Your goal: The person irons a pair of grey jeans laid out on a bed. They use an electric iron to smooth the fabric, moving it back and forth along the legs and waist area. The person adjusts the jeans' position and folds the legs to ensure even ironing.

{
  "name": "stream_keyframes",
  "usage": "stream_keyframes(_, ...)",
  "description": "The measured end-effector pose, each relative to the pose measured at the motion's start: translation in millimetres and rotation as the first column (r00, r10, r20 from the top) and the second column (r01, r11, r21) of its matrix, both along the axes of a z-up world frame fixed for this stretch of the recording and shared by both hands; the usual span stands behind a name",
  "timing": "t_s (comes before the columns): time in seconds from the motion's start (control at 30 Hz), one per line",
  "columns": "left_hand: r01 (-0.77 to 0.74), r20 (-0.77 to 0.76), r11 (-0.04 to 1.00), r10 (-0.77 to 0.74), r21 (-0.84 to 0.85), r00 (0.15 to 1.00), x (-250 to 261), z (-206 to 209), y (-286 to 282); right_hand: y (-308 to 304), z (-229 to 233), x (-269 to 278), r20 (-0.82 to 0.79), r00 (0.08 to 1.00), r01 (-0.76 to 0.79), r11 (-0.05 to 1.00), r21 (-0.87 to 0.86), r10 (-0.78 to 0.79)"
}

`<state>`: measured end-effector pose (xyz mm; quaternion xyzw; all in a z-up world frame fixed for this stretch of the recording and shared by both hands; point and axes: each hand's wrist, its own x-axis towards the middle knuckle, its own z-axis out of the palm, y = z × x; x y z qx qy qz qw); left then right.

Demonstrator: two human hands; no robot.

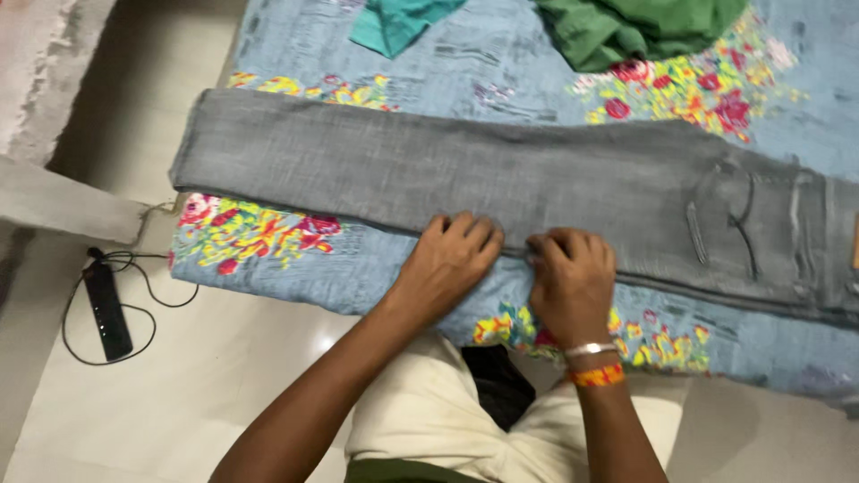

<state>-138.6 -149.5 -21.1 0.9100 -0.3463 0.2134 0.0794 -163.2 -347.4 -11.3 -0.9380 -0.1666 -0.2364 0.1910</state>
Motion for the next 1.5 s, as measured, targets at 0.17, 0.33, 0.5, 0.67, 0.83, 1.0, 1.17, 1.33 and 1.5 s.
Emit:
stream_keyframes(0.17, 0.002, 0.011, 1.0, -0.001, -0.029, 1.0, 4.2, -6.0, -12.3, -8.4, -12.1, -3.5, 0.091, 0.996, -0.002, 0.998, 0.067, -0.004)
stream_keyframes(0.33, -0.045, -0.083, 0.997, 0.05, 0.057, 0.995, -2.6, -6.0, -19.6, -7.6, -10.3, -4.8, -0.02, 1.0, -0.022, 0.997, 0.068, 0.024)
stream_keyframes(0.5, -0.041, -0.009, 0.999, 0.041, 0.009, 0.999, -11.4, 3.2, -41.2, -21.1, 6.2, -18.2, 0.02, 1.0, -0.004, 0.999, 0.049, 0.003)
stream_keyframes(0.67, 0.075, 0.008, 0.997, -0.075, 0.021, 0.997, -2.2, -0.4, -79.9, -65.8, 11.3, -19.2, 0.013, 0.985, 0.172, 0.98, -0.102, -0.172)
stream_keyframes(0.83, 0.147, -0.18, 0.984, -0.126, 0.105, 0.976, 8.0, -4.5, -108.6, -102.9, 2.1, -24.2, -0.023, 0.991, 0.127, 0.991, -0.032, -0.128)
stream_keyframes(1.0, 0.175, -0.1, 0.985, -0.174, 0.004, 0.98, -0.5, 4.0, -111.1, -112.1, -3.5, -32.1, 0.009, 0.991, 0.136, 0.989, 0.054, -0.137)
stream_keyframes(1.17, 0.2, -0.027, 0.98, -0.199, 0.017, 0.98, -2.5, 2.8, -149.2, -155.5, 4.6, -42.5, 0.044, 0.931, 0.365, 0.926, -0.098, -0.362)
stream_keyframes(1.33, 0.3, -0.015, 0.954, -0.3, -0.001, 0.954, 1.0, -1.0, -206.0, -228.7, -2.2, -50.9, 0.067, 0.851, 0.523, 0.831, -0.189, -0.521)
stream_keyframes(1.5, 0.373, 0.004, 0.927, -0.373, -0.04, 0.928, 6.2, -11.0, -249.6, -278.3, -22.6, -51.7, 0.11, 0.808, 0.587, 0.807, -0.066, -0.579)
